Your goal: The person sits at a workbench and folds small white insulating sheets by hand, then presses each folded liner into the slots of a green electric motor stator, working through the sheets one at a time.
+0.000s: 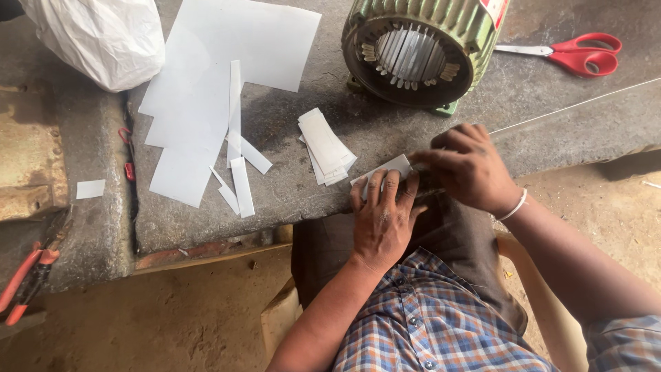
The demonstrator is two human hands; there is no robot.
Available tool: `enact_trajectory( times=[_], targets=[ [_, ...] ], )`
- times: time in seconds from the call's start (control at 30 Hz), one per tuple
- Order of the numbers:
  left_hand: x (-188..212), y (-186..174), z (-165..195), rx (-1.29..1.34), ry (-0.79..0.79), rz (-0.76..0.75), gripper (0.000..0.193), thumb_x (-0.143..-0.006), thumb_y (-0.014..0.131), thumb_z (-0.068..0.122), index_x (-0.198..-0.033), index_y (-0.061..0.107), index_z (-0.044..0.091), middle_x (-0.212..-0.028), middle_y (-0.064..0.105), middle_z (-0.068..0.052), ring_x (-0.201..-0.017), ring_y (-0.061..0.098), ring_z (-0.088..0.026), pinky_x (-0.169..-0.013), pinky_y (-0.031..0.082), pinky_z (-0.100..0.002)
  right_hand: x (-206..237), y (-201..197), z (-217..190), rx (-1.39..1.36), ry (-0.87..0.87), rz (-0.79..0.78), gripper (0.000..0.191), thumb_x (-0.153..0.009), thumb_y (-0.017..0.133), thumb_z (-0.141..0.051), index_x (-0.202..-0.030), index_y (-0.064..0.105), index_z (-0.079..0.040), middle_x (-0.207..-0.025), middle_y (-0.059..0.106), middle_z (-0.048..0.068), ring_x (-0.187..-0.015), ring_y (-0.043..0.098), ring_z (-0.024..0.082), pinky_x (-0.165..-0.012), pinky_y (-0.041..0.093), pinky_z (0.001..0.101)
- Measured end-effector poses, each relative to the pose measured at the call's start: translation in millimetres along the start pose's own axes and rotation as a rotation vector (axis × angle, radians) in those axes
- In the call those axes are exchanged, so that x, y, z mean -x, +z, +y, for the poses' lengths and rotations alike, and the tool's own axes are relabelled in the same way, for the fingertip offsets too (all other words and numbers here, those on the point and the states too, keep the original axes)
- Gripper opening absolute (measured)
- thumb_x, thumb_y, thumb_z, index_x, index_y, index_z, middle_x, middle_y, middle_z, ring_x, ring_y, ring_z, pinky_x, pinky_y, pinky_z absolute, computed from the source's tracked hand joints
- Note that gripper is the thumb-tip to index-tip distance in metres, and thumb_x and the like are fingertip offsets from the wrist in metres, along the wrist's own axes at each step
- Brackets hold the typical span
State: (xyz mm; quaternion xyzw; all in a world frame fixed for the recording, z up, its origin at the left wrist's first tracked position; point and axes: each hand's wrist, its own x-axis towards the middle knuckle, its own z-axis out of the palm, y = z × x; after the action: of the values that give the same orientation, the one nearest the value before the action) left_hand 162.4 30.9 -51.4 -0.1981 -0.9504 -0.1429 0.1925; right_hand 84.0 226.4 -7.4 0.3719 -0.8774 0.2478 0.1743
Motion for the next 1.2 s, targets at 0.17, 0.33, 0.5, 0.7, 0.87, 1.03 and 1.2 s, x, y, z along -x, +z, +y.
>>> enact_trajectory(
  times=[0.17, 0.33, 0.5, 0.7, 0.87, 1.03, 1.2],
  targets=[
    [4.9, 10.0, -9.9, -0.077, 0.039, 0.036, 0.052, -0.101, 0.062, 0.022, -0.152, 0.050, 0.017, -0.136, 0.048, -0.011, -0.136, 0.046, -0.030, -0.117, 0.036, -0.057, -11.0, 3.4, -3.0, -0.087, 0.048, -0.101, 0.036, -0.080, 0.080, -0.016, -0.116, 0.079, -0.021, -0.099, 0.069, 0.001, -0.096, 0.061, 0.021, -0.089, 0.045, 0.0363],
    [7.3, 20.1, -13.0, -0.044, 0.036, 0.046, 0.053, -0.101, 0.062, 0.022, -0.153, 0.049, 0.016, -0.138, 0.049, -0.012, -0.135, 0.047, -0.032, -0.115, 0.038, -0.057, -22.4, 9.0, 3.6, -0.083, 0.068, -0.159, 0.037, -0.080, 0.079, -0.017, -0.117, 0.078, -0.018, -0.100, 0.070, 0.003, -0.094, 0.060, 0.024, -0.086, 0.044, 0.0378],
    [7.2, 19.5, -11.9, -0.060, 0.022, 0.049, 0.054, -0.101, 0.063, 0.022, -0.153, 0.048, 0.017, -0.139, 0.049, -0.010, -0.134, 0.048, -0.032, -0.114, 0.039, -0.056, -36.9, 24.9, 11.2, -0.041, 0.038, -0.095, 0.035, -0.085, 0.077, -0.016, -0.119, 0.077, -0.017, -0.109, 0.072, 0.003, -0.097, 0.059, 0.024, -0.089, 0.045, 0.0381],
    [3.7, 10.4, -9.2, -0.055, 0.011, 0.085, 0.056, -0.098, 0.064, 0.018, -0.152, 0.048, 0.020, -0.140, 0.048, -0.014, -0.135, 0.047, -0.035, -0.112, 0.040, -0.056, -35.1, 25.0, 13.0, -0.046, 0.038, -0.047, 0.032, -0.087, 0.077, -0.015, -0.119, 0.079, -0.019, -0.104, 0.073, 0.002, -0.093, 0.059, 0.023, -0.087, 0.045, 0.0381],
    [7.3, 13.7, -7.9, -0.091, -0.003, 0.069, 0.053, -0.097, 0.065, 0.017, -0.148, 0.050, 0.019, -0.141, 0.050, -0.014, -0.136, 0.049, -0.035, -0.112, 0.042, -0.053, -30.6, 23.7, 12.9, -0.028, -0.062, -0.071, 0.035, -0.084, 0.078, -0.019, -0.119, 0.078, -0.018, -0.105, 0.072, 0.003, -0.096, 0.060, 0.023, -0.092, 0.046, 0.0386],
    [11.4, 18.0, -10.4, -0.026, -0.046, 0.089, 0.053, -0.102, 0.063, 0.023, -0.147, 0.049, -0.001, -0.148, 0.050, -0.019, -0.142, 0.048, -0.036, -0.119, 0.040, -0.051, -24.4, 10.4, 12.3, -0.036, -0.077, -0.197, 0.039, -0.082, 0.077, -0.019, -0.121, 0.076, -0.017, -0.104, 0.073, 0.002, -0.100, 0.061, 0.022, -0.095, 0.045, 0.0394],
    [12.0, 9.3, -5.6, -0.056, -0.075, 0.091, 0.051, -0.099, 0.065, 0.026, -0.140, 0.056, -0.002, -0.144, 0.053, -0.017, -0.139, 0.049, -0.035, -0.116, 0.041, -0.050, -9.8, -5.5, -0.3, -0.067, -0.034, -0.300, 0.037, -0.081, 0.078, -0.020, -0.118, 0.077, -0.018, -0.099, 0.071, 0.001, -0.096, 0.059, 0.024, -0.089, 0.044, 0.0394]
  ],
)
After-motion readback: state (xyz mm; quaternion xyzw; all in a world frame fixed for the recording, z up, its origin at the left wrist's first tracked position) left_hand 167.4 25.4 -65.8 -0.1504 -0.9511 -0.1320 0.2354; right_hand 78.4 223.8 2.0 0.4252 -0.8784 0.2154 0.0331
